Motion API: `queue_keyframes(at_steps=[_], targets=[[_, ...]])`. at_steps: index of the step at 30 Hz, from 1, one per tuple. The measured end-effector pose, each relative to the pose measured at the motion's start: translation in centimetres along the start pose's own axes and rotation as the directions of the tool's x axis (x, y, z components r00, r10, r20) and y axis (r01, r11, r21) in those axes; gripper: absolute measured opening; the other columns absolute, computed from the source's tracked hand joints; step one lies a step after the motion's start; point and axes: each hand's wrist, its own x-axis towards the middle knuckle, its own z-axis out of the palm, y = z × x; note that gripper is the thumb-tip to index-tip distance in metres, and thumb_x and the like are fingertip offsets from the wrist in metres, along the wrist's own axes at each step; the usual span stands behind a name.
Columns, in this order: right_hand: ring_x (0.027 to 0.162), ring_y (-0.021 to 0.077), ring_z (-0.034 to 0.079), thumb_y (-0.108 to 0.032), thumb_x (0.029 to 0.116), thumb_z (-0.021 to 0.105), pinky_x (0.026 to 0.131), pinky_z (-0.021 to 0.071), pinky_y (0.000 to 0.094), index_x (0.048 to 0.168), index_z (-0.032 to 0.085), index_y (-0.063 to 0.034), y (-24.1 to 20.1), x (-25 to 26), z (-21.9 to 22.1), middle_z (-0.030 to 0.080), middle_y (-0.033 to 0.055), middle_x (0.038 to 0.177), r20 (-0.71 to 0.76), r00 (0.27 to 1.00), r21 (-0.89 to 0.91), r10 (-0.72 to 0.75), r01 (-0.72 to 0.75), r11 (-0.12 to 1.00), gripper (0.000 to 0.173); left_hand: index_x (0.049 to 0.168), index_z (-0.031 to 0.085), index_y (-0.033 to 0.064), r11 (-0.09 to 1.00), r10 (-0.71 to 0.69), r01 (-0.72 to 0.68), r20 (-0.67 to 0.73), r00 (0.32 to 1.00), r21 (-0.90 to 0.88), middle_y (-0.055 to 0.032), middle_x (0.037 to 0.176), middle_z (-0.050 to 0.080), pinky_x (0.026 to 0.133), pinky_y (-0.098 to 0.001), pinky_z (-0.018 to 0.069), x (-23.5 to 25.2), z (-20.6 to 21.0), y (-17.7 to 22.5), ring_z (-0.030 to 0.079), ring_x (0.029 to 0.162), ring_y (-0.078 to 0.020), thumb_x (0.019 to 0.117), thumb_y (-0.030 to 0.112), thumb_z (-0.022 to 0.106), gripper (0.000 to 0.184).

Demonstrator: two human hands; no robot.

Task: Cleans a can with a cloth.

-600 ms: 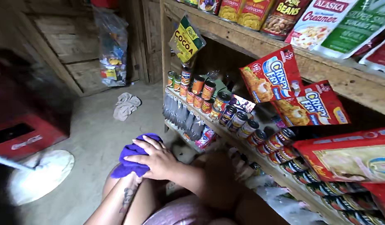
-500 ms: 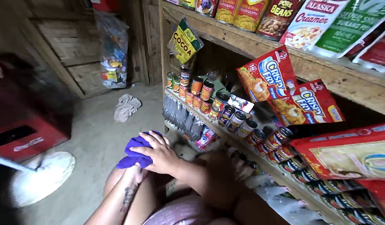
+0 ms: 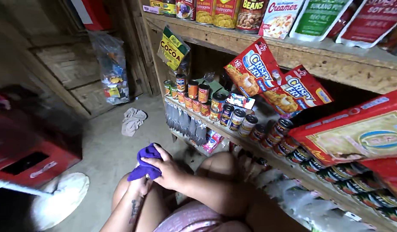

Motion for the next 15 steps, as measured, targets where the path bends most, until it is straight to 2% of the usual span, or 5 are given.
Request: queue_keyframes(at_steps=[5,8,11,14,15], targets=[[0.155,0.0435,0.017,-0.013,0.0901,0.073,0.124,0.0287,0.0549,0.143,0.062,-0.0307,-0.8,-0.7,0.4,0.023,0.0182,0.168,0.15,0.988,-0.275,-0.038,0.078,0.958,0.057,0.112,0.058,-0.0043,0.968,0.167,-0.171,0.036,0.985,0.186,-0.0054,0.095,0.066,0.082,-0.0297,0.0545,-2.7,-1.5,1.5,0.063,0.089,-0.0084,0.102,0.004,0.047,0.017],[0.155,0.0445,0.016,-0.019,0.0908,0.074,0.122,0.0296,0.057,0.148,0.057,-0.0308,-1.3,-0.3,0.4,0.02,0.0169,0.17,0.214,0.977,-0.344,-0.018,0.092,0.935,0.06,0.112,0.057,-0.0019,0.974,0.181,-0.2,0.157,0.971,0.111,-0.005,0.097,0.066,0.085,-0.0288,0.0539,-2.6,-2.0,2.0,0.064,0.093,-0.0085,0.1022,0.006,0.047,0.016],[0.155,0.046,0.016,-0.025,0.0925,0.072,0.123,0.0271,0.0571,0.15,0.054,-0.0275,-2.1,0.5,0.6,0.017,0.0185,0.17,0.266,0.964,-0.393,-0.009,0.117,0.912,0.06,0.102,0.064,-0.0036,0.932,0.289,-0.295,0.059,0.955,0.208,-0.0097,0.09,0.069,0.079,-0.0355,0.0572,-2.2,-3.6,0.7,0.068,0.087,-0.0152,0.0933,0.008,0.06,0.015],[0.155,0.0467,0.013,-0.027,0.0928,0.072,0.119,0.0328,0.0587,0.152,0.05,-0.0279,-3.6,2.3,0.3,0.01,0.0161,0.172,0.346,0.934,-0.46,0.086,0.089,0.884,0.063,0.118,0.055,-0.0038,0.98,0.115,-0.102,-0.067,0.991,0.172,-0.0078,0.097,0.063,0.079,-0.0312,0.0535,-2.5,-1.8,1.7,0.06,0.087,-0.0107,0.1025,0.0,0.045,0.019],[0.155,0.0467,0.013,-0.027,0.0929,0.072,0.118,0.0337,0.0596,0.153,0.05,-0.0279,-4.1,3.1,0.3,0.009,0.0156,0.172,0.363,0.924,-0.476,0.118,0.075,0.876,0.064,0.114,0.054,0.0033,0.994,0.079,-0.074,-0.06,0.995,0.078,-0.0029,0.09,0.063,0.071,-0.0299,0.0543,-1.8,-1.6,1.4,0.062,0.08,-0.0087,0.1053,0.005,0.038,0.018]])
